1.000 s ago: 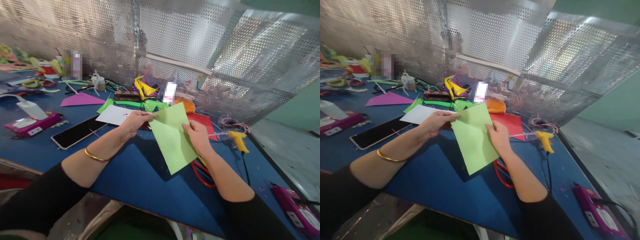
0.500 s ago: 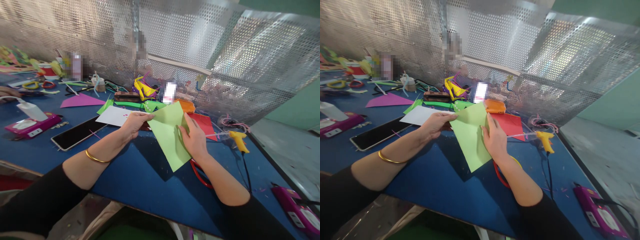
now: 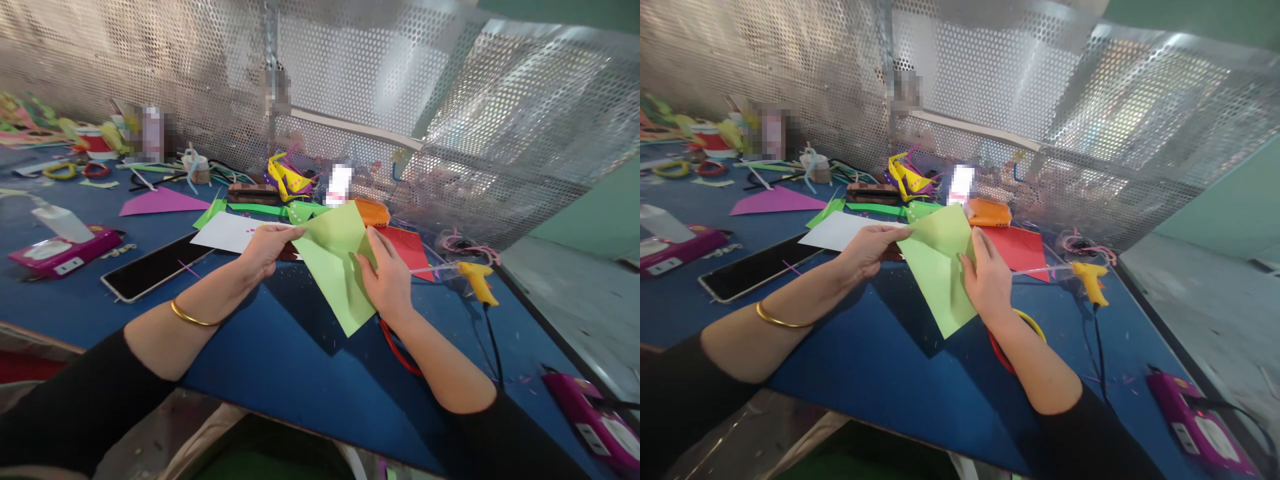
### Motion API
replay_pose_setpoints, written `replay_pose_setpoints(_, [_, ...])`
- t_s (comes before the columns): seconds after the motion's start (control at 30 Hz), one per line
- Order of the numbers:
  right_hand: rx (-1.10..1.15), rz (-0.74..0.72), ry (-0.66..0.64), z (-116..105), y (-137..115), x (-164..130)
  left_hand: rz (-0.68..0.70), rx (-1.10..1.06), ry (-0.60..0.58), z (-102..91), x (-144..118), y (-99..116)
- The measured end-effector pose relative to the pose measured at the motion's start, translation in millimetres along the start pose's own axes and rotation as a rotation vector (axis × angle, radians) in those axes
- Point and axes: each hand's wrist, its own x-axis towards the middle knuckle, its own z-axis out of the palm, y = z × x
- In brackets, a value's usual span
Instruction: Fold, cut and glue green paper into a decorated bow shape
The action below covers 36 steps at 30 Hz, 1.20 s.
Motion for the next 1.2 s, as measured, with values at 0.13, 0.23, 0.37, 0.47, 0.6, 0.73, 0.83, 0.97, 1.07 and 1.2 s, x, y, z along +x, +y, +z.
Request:
replay_pose_setpoints(0.13, [0.077, 0.036, 0.033, -3.0, 0.1, 2.5, -0.002, -0.002, 0.007, 0.3, -0.7, 0.6])
replay_pose_setpoints(0.23, [0.238, 0.215, -0.056, -5.5, 7.9, 8.3, -0.006, 0.015, -0.025, 1.6, -2.6, 0.3])
replay_pose_setpoints(0.37, [0.292, 0.358, -0.171, -8.1, 21.2, 15.9, 0.003, 0.060, -0.108, 3.7, -5.4, 0.4])
replay_pose_setpoints(0.47, [0.296, 0.351, -0.139, -8.9, 24.0, 18.1, 0.185, 0.135, -0.205, 4.2, -7.1, 2.0])
replay_pose_setpoints(0.6, [0.451, 0.343, -0.146, -10.9, 20.8, 19.0, 0.466, 0.187, -0.347, 2.7, -8.5, 4.9])
replay_pose_setpoints(0.73, [0.693, 0.442, -0.171, -19.7, 19.2, 23.1, 0.483, 0.172, -0.397, -2.1, -8.6, 9.6])
replay_pose_setpoints(0.83, [0.764, 0.494, -0.196, -31.2, 18.1, 27.9, 0.557, 0.217, -0.466, -6.4, -10.2, 17.5])
replay_pose_setpoints(0.97, [0.794, 0.493, -0.215, -46.1, 15.3, 32.8, 0.737, 0.268, -0.505, -8.9, -15.7, 28.8])
replay_pose_setpoints(1.07, [0.788, 0.470, -0.189, -52.0, 13.2, 34.4, 0.722, 0.253, -0.505, -7.8, -18.8, 31.0])
replay_pose_setpoints(1.2, [0.731, 0.436, -0.143, -53.2, 11.4, 34.8, 0.556, 0.252, -0.476, -5.8, -18.2, 29.6])
